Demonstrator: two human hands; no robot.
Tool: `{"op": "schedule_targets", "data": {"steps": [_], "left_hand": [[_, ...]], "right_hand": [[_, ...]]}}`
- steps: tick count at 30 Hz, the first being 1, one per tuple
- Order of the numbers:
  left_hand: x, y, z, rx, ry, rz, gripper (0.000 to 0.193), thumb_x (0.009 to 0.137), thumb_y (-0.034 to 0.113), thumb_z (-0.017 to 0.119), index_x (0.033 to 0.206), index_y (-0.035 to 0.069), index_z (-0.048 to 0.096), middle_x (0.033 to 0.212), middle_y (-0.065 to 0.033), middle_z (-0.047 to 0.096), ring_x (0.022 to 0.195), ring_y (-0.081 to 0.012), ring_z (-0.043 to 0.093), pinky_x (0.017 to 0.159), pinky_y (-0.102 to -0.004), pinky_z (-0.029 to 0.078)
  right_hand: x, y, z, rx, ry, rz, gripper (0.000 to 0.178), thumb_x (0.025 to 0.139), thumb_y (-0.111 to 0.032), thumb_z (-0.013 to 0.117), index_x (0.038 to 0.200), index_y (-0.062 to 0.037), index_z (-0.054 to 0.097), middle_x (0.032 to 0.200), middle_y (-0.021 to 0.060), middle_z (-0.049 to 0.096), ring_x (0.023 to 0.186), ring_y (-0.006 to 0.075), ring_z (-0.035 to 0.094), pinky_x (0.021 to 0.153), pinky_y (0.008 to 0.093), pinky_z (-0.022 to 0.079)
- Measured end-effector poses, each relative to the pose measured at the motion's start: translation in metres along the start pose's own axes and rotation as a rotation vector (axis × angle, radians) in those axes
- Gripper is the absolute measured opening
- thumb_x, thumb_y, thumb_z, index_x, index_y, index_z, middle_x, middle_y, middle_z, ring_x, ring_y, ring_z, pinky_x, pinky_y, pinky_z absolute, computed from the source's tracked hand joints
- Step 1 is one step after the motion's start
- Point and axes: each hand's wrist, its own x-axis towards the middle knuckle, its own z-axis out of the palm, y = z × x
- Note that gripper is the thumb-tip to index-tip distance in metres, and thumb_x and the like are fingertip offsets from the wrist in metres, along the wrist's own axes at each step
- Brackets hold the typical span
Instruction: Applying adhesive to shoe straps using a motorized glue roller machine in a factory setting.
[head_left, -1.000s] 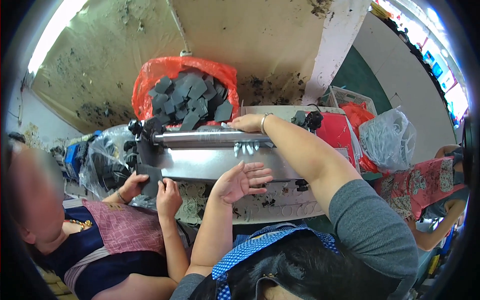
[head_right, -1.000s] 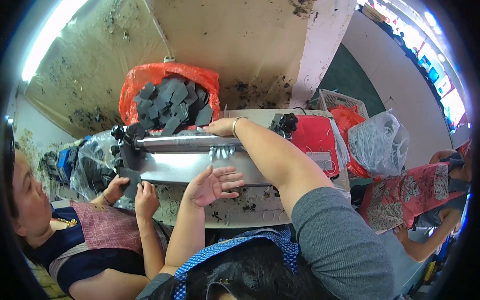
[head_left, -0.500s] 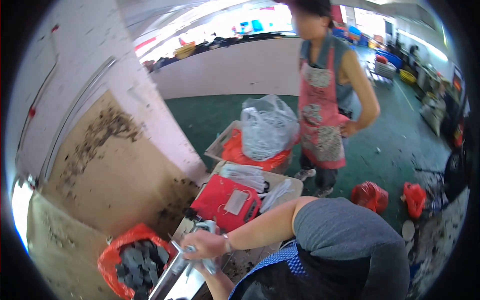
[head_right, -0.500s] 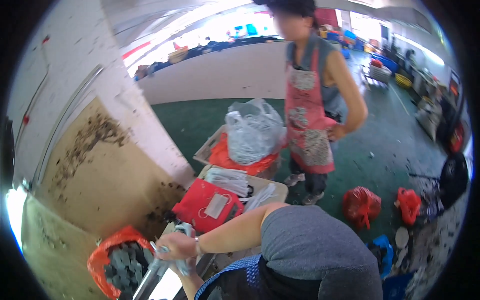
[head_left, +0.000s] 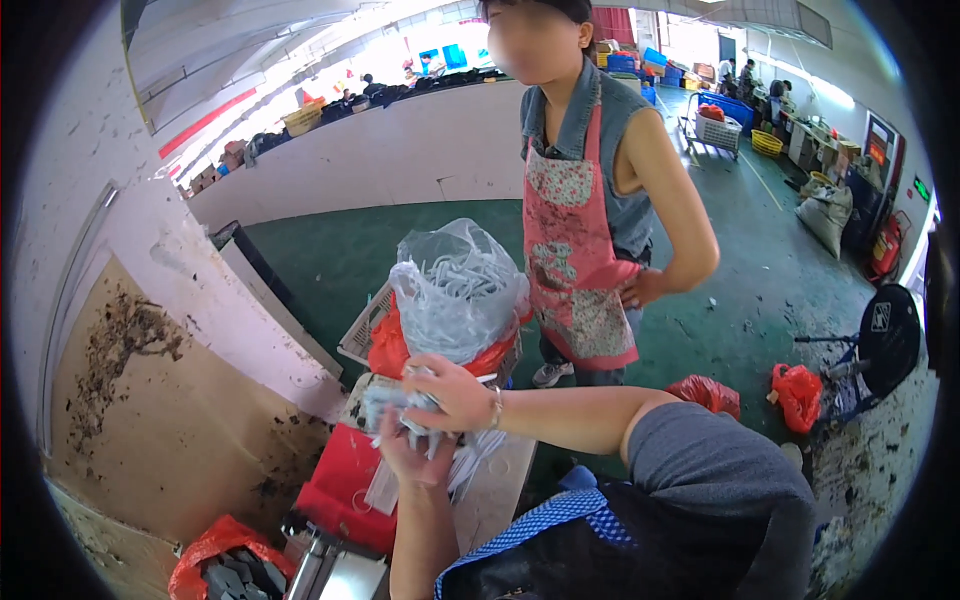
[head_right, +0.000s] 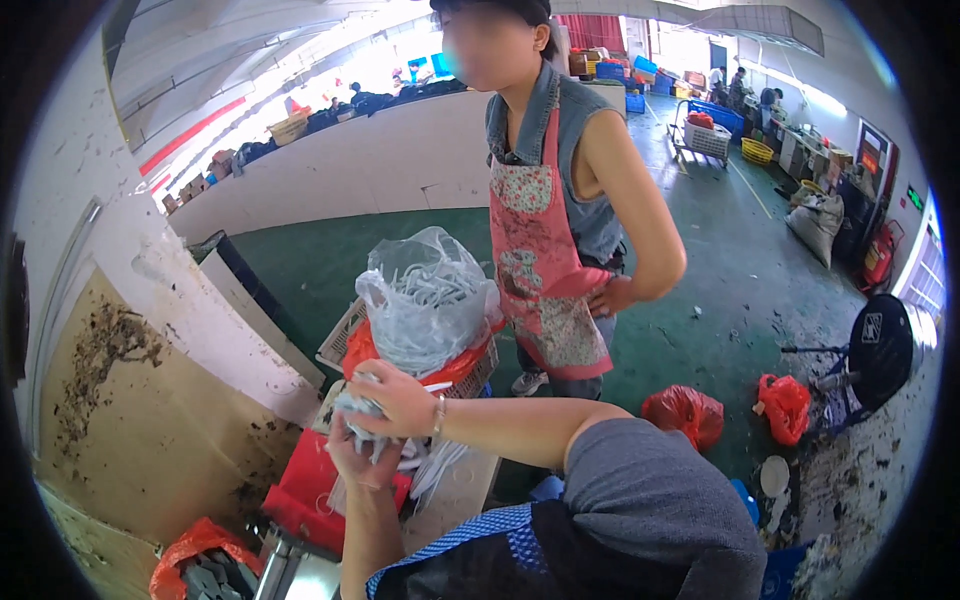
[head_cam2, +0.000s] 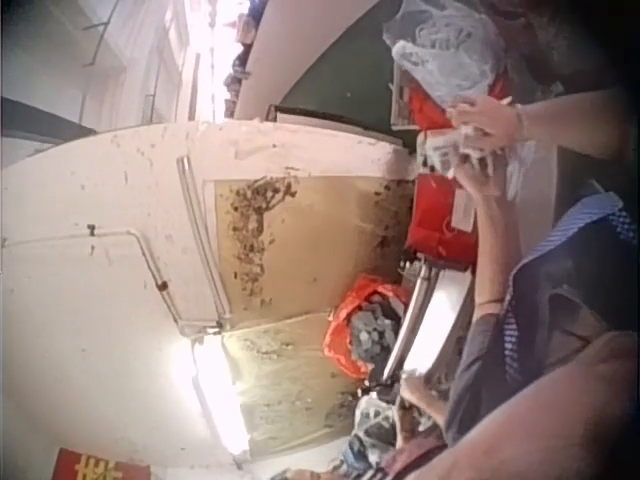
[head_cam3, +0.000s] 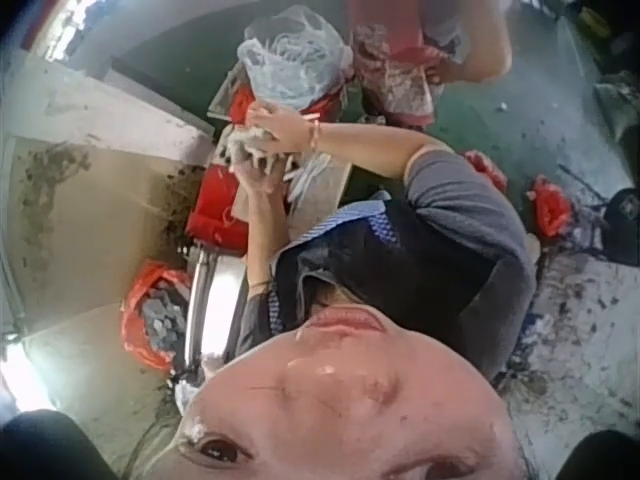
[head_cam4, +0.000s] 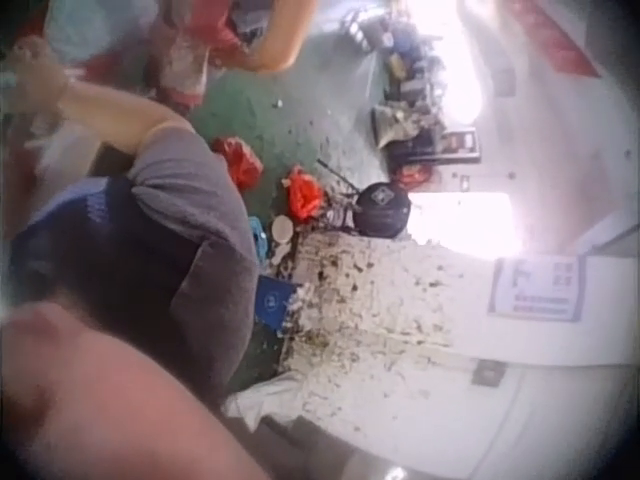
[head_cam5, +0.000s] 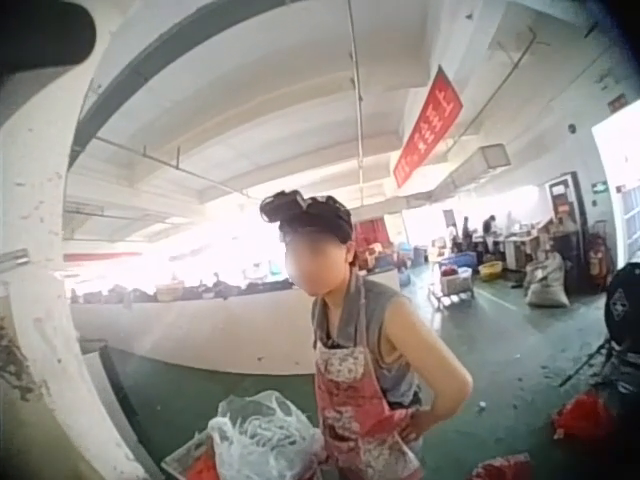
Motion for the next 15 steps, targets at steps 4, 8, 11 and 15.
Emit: {"op": "schedule_targets", "data": {"steps": [4,8,11,15], "left_hand": [[0.085,-0.023,0.000,-0.174,-0.344,-0.133,0.064,0.086,0.056,0.033,0.126,0.007,0.043,0.127,-0.0203,0.044,0.117,-0.0377,0.043,0.100,-0.0502,0.032],[0.179,-0.098,0.033,0.026,-0.151,0.142,0.063,0.086,0.057,0.033,0.126,0.008,0.042,0.126,-0.0186,0.045,0.115,-0.0391,0.043,0.095,-0.0503,0.037],[0.221,-0.079,0.068,0.002,0.106,-0.066,0.061,0.087,0.055,0.036,0.126,0.009,0.041,0.124,-0.0145,0.046,0.116,-0.0343,0.043,0.094,-0.0478,0.039],[0.286,-0.064,0.060,-0.243,-0.362,-0.029,0.056,0.088,0.051,0.036,0.127,0.011,0.040,0.126,-0.0099,0.045,0.117,-0.0266,0.042,0.098,-0.0435,0.034]], "right_hand": [[-0.004,0.041,-0.034,0.028,-0.045,-0.249,0.023,0.070,-0.021,0.069,0.087,-0.0093,0.059,0.101,0.0158,0.052,0.093,0.0328,0.054,0.084,0.0406,0.042],[0.066,0.141,-0.068,-0.014,-0.084,0.029,0.021,0.071,-0.014,0.064,0.090,-0.0081,0.059,0.093,0.0125,0.056,0.089,0.0298,0.055,0.081,0.0399,0.042],[0.077,0.223,-0.095,-0.045,0.017,-0.045,0.021,0.071,-0.015,0.064,0.090,-0.0079,0.059,0.091,0.0108,0.057,0.086,0.0291,0.056,0.078,0.0381,0.043],[0.085,0.209,-0.092,0.021,0.075,-0.107,0.018,0.069,-0.016,0.067,0.083,-0.0083,0.060,0.088,0.0096,0.058,0.085,0.0299,0.055,0.072,0.0407,0.044]]}}
